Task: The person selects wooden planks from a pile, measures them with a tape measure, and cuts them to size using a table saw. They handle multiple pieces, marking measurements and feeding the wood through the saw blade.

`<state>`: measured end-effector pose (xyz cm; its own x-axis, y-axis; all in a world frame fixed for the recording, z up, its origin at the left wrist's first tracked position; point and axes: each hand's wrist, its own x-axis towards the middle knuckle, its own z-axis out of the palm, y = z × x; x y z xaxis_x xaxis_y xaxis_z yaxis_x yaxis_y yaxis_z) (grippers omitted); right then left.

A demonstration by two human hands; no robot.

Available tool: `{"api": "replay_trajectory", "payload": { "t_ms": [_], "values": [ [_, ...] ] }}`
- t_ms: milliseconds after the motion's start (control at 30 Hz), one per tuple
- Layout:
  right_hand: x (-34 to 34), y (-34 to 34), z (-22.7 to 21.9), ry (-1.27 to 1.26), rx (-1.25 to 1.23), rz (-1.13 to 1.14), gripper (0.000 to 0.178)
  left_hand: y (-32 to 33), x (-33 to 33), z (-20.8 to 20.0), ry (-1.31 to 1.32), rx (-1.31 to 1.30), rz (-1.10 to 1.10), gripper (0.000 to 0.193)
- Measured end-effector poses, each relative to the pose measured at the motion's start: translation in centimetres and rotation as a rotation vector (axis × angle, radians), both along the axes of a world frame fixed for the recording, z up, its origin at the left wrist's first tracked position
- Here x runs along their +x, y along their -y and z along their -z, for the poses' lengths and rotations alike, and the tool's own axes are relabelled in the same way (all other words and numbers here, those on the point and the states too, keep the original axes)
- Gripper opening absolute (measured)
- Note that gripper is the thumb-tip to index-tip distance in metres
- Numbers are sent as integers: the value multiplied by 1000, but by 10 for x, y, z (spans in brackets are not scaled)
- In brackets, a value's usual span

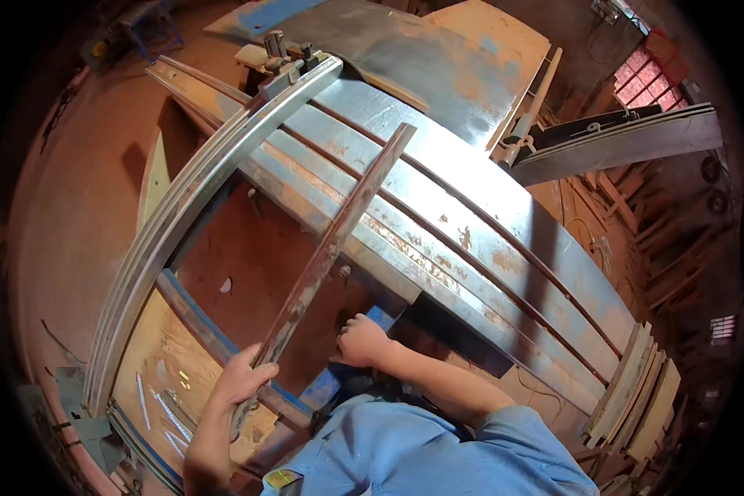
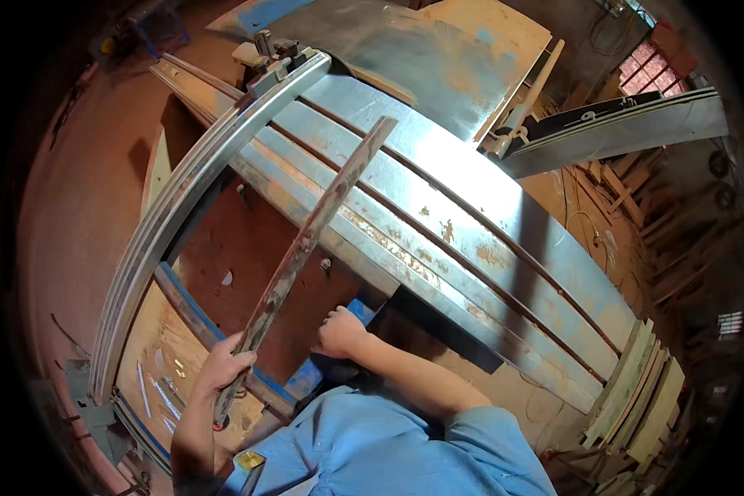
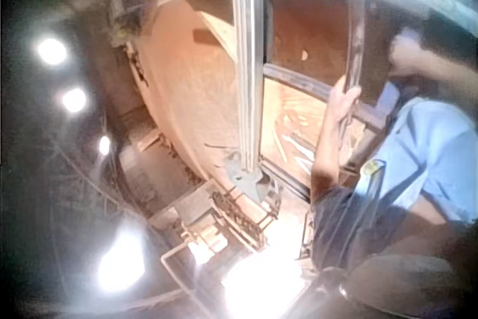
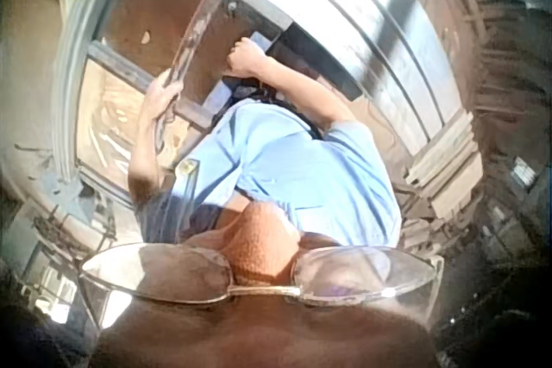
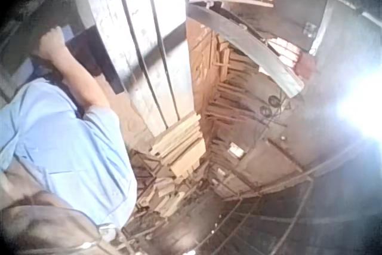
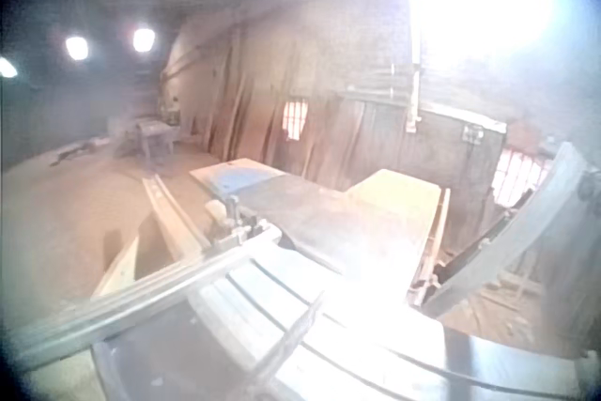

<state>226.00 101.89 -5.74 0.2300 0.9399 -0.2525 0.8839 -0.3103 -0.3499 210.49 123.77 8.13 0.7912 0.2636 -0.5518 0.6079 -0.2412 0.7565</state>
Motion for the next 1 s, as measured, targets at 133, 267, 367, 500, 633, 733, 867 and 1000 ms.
{"api": "replay_trajectory", "payload": {
  "t_ms": [133, 267, 367, 500, 633, 733, 867, 1000],
  "values": [
    [7, 0, -1, -17, 15, -53, 50, -12, 42, -1, 135, 576, 70, 55],
    [13, 0, -4, -30, 17, -81, 53, -9, 82, -11, 93, 848, 91, 61],
    [16, -1, -1, -47, -16, -128, 53, -16, 100, 6, 143, 965, 98, 66],
    [23, -4, -6, -125, -93, -192, 54, -30, 128, 21, 302, 1095, 96, 66],
    [37, -9, -12, -206, -193, -257, 55, -53, 162, 37, 354, 1162, 75, 68],
    [39, -9, -10, -259, -197, -260, 55, -71, 188, 42, 319, 1169, 67, 68],
    [47, -12, -16, -355, -246, -268, 55, -99, 214, 54, 331, 1168, 42, 69],
    [48, -14, -12, -367, -248, -297, 54, -126, 237, 66, 331, 1155, 13, 68]
  ]
}}
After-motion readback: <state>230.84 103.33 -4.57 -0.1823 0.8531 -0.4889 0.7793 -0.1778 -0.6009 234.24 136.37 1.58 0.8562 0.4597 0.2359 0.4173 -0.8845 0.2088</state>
